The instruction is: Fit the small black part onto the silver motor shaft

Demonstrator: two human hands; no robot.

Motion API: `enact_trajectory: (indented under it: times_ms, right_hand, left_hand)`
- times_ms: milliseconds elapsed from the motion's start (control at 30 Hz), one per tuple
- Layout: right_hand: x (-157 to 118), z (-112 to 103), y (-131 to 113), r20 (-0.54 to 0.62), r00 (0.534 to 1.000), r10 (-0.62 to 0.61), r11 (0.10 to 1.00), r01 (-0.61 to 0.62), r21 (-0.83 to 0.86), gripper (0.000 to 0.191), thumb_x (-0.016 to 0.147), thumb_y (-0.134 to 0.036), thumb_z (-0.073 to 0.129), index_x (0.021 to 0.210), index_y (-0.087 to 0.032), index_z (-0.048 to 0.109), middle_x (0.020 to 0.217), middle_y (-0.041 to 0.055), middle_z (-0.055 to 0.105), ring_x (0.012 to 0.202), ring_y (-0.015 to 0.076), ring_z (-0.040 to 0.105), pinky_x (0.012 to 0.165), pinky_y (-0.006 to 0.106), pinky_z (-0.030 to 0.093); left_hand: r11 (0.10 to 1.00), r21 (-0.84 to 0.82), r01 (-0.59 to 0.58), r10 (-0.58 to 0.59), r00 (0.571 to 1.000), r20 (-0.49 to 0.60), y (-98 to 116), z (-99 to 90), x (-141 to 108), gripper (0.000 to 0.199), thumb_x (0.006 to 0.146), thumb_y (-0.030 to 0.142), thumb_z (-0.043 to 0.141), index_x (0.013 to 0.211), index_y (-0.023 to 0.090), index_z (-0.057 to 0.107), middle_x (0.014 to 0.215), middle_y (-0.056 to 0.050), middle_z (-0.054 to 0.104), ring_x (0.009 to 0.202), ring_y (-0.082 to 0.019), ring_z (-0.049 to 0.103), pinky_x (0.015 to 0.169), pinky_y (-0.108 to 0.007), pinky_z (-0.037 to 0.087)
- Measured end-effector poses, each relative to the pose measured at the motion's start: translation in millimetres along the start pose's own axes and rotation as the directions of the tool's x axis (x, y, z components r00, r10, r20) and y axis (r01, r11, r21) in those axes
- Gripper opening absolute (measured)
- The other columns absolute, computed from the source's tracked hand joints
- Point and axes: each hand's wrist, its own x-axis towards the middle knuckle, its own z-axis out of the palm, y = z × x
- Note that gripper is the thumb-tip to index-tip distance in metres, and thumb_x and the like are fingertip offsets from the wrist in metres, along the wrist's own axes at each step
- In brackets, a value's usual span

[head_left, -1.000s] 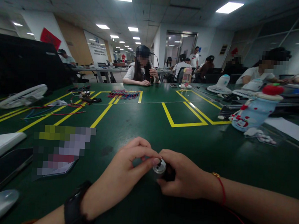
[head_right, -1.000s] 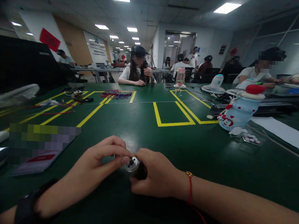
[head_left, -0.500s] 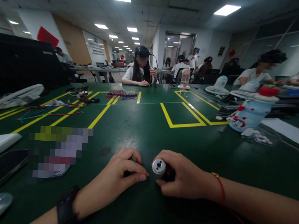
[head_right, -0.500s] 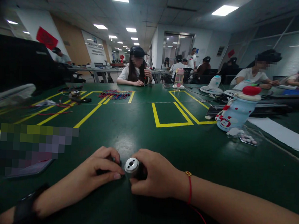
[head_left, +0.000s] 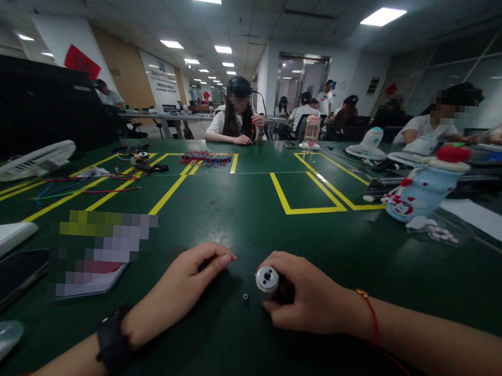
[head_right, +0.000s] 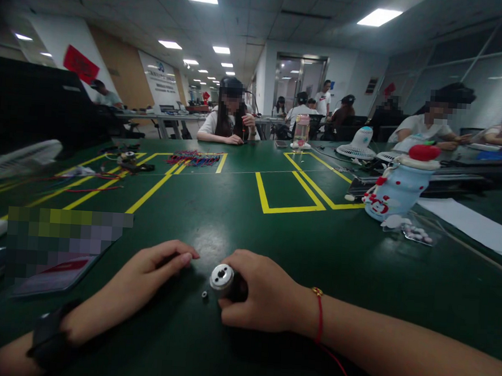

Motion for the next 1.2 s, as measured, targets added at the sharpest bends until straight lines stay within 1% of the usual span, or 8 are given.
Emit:
enact_trajectory:
  times_ms: [67,233,367,633,800,900,1067,1200]
  right_hand:
    - [-0.3,-0.4,0.1,-0.003,1.0,-0.002,1.0,0.002,0.003,0.029,0.066,-0.016,0.065,0.094,-0.017,0.057,0.086,0.0015,0.056,0.068,0.0131,0.048,0.059,0.024,0.039]
    - [-0.9,-0.6,0.8,-0.009,1.0,-0.003,1.0,0.003,0.017,0.031,0.066,-0.016,0.066,0.095,-0.017,0.056,0.087,0.0017,0.056,0.069,0.0136,0.049,0.059,0.024,0.039]
    - [-0.8,-0.1,0.7,-0.006,1.0,0.006,1.0,-0.006,0.025,0.031,0.066,-0.016,0.065,0.095,-0.018,0.057,0.087,0.0018,0.056,0.068,0.0133,0.048,0.058,0.024,0.039]
    - [-1.2,-0.3,1.1,-0.005,1.0,0.002,1.0,-0.002,0.02,0.03,0.066,-0.017,0.066,0.095,-0.018,0.057,0.087,0.002,0.056,0.069,0.0139,0.049,0.059,0.025,0.04]
    - [-1.6,0.2,1.7,0.005,1.0,0.013,1.0,-0.013,0.022,0.031,0.066,-0.017,0.066,0.096,-0.018,0.057,0.086,0.0016,0.056,0.067,0.0133,0.049,0.057,0.024,0.039]
    - [-1.6,1.5,2.2,-0.006,1.0,0.009,1.0,-0.009,0.029,0.032,0.066,-0.016,0.066,0.097,-0.018,0.057,0.086,0.0014,0.056,0.067,0.0131,0.049,0.057,0.024,0.039]
    - [-1.4,2.5,2.6,-0.031,1.0,-0.007,1.0,0.008,0.023,0.031,0.065,-0.014,0.065,0.095,-0.018,0.058,0.086,0.0018,0.056,0.068,0.0137,0.048,0.058,0.024,0.039]
    - [-0.6,2.7,3.1,-0.022,1.0,-0.014,1.0,0.014,0.009,0.03,0.066,-0.016,0.065,0.094,-0.018,0.057,0.086,0.0016,0.055,0.067,0.0134,0.047,0.057,0.024,0.038]
  left_hand:
    - [0.999,0.029,0.013,-0.013,1.0,-0.01,-0.8,-0.9,0.6,0.021,0.096,0.03,0.044,0.099,0.022,0.063,0.091,-0.001,0.066,0.086,-0.019,0.061,0.077,-0.031,0.047]
    - [0.98,0.151,-0.133,0.122,0.989,0.079,-0.7,2.9,-0.8,0.022,0.094,0.016,0.043,0.097,0.022,0.064,0.098,-0.002,0.063,0.092,-0.018,0.059,0.083,-0.031,0.046]
    - [0.973,0.177,-0.151,0.135,0.986,0.097,0.6,4.1,-1.5,0.024,0.094,0.014,0.042,0.099,0.022,0.064,0.099,-0.003,0.062,0.092,-0.018,0.058,0.083,-0.032,0.047]
    - [0.982,0.108,-0.155,0.145,0.985,0.096,-4.7,1.8,0.8,0.022,0.091,0.012,0.045,0.097,0.022,0.064,0.099,-0.002,0.06,0.094,-0.018,0.057,0.084,-0.032,0.046]
    - [0.994,0.025,-0.108,0.102,0.976,0.195,-0.9,-7.1,-0.1,0.03,0.086,0.005,0.045,0.099,0.025,0.064,0.105,-0.001,0.06,0.093,-0.017,0.057,0.082,-0.03,0.045]
    - [0.997,0.043,-0.07,0.059,0.972,0.227,7.2,-6.8,-3.5,0.029,0.082,0.01,0.056,0.104,0.028,0.063,0.109,0.0,0.059,0.095,-0.018,0.056,0.083,-0.032,0.045]
    - [0.98,0.158,-0.123,0.096,0.981,0.17,13.7,7.4,-9.1,0.016,0.078,0.026,0.069,0.094,0.027,0.067,0.107,-0.002,0.06,0.104,-0.024,0.053,0.093,-0.042,0.037]
    - [0.987,0.086,-0.135,0.122,0.982,0.144,17.1,12.4,-7.4,0.005,0.084,0.025,0.064,0.088,0.025,0.068,0.099,-0.001,0.062,0.096,-0.021,0.056,0.087,-0.036,0.042]
